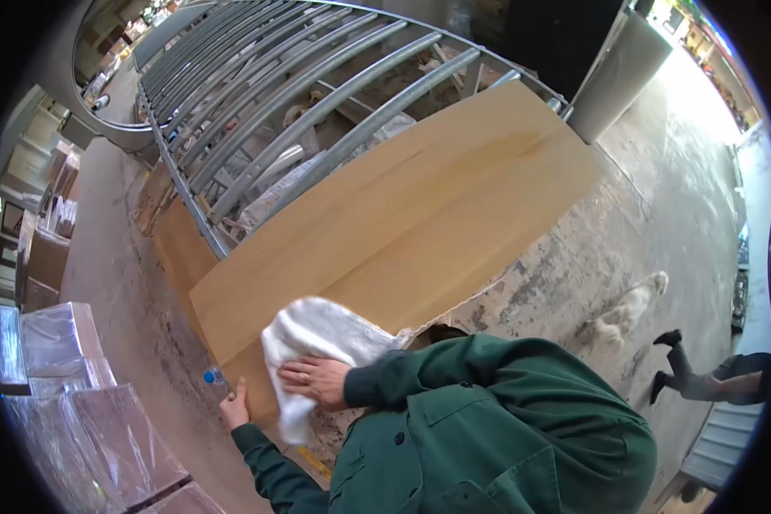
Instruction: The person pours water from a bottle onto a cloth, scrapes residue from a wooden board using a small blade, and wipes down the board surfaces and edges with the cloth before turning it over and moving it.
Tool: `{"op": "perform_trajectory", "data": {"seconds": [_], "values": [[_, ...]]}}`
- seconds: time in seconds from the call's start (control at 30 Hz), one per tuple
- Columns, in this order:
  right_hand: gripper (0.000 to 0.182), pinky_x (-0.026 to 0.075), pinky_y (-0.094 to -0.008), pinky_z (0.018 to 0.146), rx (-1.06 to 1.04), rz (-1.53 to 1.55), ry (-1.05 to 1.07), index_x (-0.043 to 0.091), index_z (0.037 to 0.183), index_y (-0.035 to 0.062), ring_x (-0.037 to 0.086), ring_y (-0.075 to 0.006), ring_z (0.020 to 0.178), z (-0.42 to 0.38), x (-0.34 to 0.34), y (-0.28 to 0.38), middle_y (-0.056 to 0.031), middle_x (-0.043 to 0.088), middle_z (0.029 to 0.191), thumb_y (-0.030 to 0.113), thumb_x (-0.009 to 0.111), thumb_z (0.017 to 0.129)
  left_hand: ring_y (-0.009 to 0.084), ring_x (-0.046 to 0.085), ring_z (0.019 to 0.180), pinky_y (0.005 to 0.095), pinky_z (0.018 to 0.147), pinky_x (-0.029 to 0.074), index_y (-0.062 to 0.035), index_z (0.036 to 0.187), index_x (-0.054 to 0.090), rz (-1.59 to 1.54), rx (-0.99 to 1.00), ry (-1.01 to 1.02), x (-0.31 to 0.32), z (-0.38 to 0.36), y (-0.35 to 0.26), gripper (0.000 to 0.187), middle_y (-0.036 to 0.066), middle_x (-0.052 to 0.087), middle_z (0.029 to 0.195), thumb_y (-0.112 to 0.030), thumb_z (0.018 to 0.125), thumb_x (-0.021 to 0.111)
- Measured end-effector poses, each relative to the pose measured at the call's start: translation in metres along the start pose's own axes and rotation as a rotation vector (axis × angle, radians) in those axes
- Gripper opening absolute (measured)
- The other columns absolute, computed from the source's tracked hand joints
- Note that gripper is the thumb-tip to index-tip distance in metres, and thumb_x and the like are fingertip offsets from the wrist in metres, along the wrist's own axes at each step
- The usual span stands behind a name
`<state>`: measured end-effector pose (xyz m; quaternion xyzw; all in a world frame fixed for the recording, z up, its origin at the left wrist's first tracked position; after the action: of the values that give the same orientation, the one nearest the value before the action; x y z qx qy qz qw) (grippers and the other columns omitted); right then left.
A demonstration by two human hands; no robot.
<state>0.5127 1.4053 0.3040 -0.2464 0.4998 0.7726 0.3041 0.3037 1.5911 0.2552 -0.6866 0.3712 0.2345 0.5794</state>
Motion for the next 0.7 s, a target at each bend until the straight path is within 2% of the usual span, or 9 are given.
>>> {"op": "perform_trajectory", "data": {"seconds": [0.07,0.1,0.2,0.27,0.37,0.43,0.57,0.63,0.7], "values": [[0.045,0.032,-0.0341,0.096,0.091,0.104,-0.094,0.051,0.113,0.0104,0.044,-0.024,0.112,-0.019,-0.029,-0.022,-0.0094,0.05,0.117,0.025,0.053,0.07,0.0149,0.046,0.06,0.0317,0.059,0.04,0.0027,0.057,0.049,-0.043,0.052,-0.043,-0.002,0.0,-0.008,0.051,0.012,0.053,0.057,-0.043,0.069,0.067],[0.046,0.037,-0.0353,0.09,0.584,0.021,0.295,0.051,0.112,0.0089,0.051,-0.0259,0.103,-0.038,-0.066,-0.068,-0.0099,0.056,0.108,0.027,0.054,0.069,0.0152,0.045,0.06,0.0314,0.06,0.04,0.0026,0.057,0.048,-0.066,0.068,-0.059,-0.001,-0.003,-0.008,0.051,0.01,0.053,0.058,-0.043,0.07,0.066],[0.052,0.041,-0.0399,0.084,1.183,-0.178,-0.018,0.046,0.115,0.0051,0.053,-0.0324,0.095,-0.171,-0.217,-0.214,-0.0185,0.057,0.101,0.016,0.058,0.066,0.0162,0.049,0.064,0.0315,0.064,0.041,0.0056,0.062,0.053,-0.051,0.017,-0.037,0.002,-0.003,0.001,0.05,0.011,0.057,0.065,-0.042,0.07,0.066],[0.054,0.038,-0.0388,0.09,1.111,-0.495,-0.637,0.036,0.124,0.0038,0.046,-0.0359,0.105,-0.271,-0.351,-0.257,-0.0219,0.05,0.112,0.014,0.049,0.073,0.0164,0.05,0.065,0.0313,0.064,0.042,0.0063,0.064,0.054,-0.105,0.036,-0.053,0.002,0.001,-0.003,0.05,0.012,0.058,0.066,-0.042,0.07,0.066],[0.042,0.041,-0.0381,0.084,1.127,-1.398,-0.71,0.045,0.114,0.0029,0.05,-0.0353,0.099,-0.382,-0.433,-0.293,-0.0223,0.053,0.105,0.024,0.048,0.078,0.0161,0.048,0.062,0.0306,0.062,0.042,0.0053,0.062,0.052,-0.215,0.033,-0.082,0.006,-0.014,-0.013,0.05,0.012,0.056,0.064,-0.041,0.07,0.067],[0.038,0.04,-0.04,0.081,1.505,-0.632,-0.824,0.05,0.104,0.0014,0.05,-0.0326,0.098,-0.352,-0.419,-0.268,-0.0219,0.053,0.101,0.029,0.05,0.078,0.0158,0.047,0.061,0.0301,0.06,0.042,0.0043,0.061,0.051,-0.173,0.039,-0.098,0.0,-0.012,-0.012,0.048,0.01,0.056,0.063,-0.04,0.069,0.067],[0.086,0.024,-0.0447,0.099,1.327,-0.363,-0.255,0.024,0.132,0.0084,0.025,-0.0303,0.124,-0.202,-0.227,-0.204,-0.0142,0.03,0.132,0.028,0.067,0.059,0.0165,0.051,0.063,0.0328,0.059,0.043,0.0029,0.06,0.049,-0.137,0.022,-0.064,0.005,-0.007,-0.014,0.048,0.012,0.058,0.066,-0.04,0.07,0.067],[0.083,0.013,-0.042,0.104,0.509,-0.327,-0.091,0.03,0.131,0.0185,0.02,-0.0261,0.127,-0.125,-0.154,-0.128,-0.0079,0.024,0.138,0.019,0.064,0.055,0.0178,0.052,0.067,0.0338,0.062,0.044,0.0029,0.067,0.05,0.036,-0.013,-0.053,0.005,-0.007,-0.017,0.047,0.013,0.058,0.074,-0.041,0.07,0.066],[0.082,0.013,-0.0374,0.105,0.565,0.106,-0.236,0.033,0.129,0.0178,0.02,-0.0253,0.127,-0.144,-0.182,-0.162,-0.0084,0.025,0.137,0.016,0.062,0.053,0.0194,0.051,0.073,0.0338,0.066,0.043,0.0027,0.075,0.05,0.069,-0.045,-0.048,0.005,-0.006,-0.015,0.048,0.013,0.057,0.082,-0.042,0.069,0.066]]}}
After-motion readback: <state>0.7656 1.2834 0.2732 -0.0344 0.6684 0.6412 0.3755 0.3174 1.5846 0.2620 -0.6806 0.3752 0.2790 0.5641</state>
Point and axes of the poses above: each hand's wrist, its own z-axis towards the middle knuckle, its own x-axis out of the palm, y = z × x, the point moved 9 cm from there along z, towards the middle knuckle
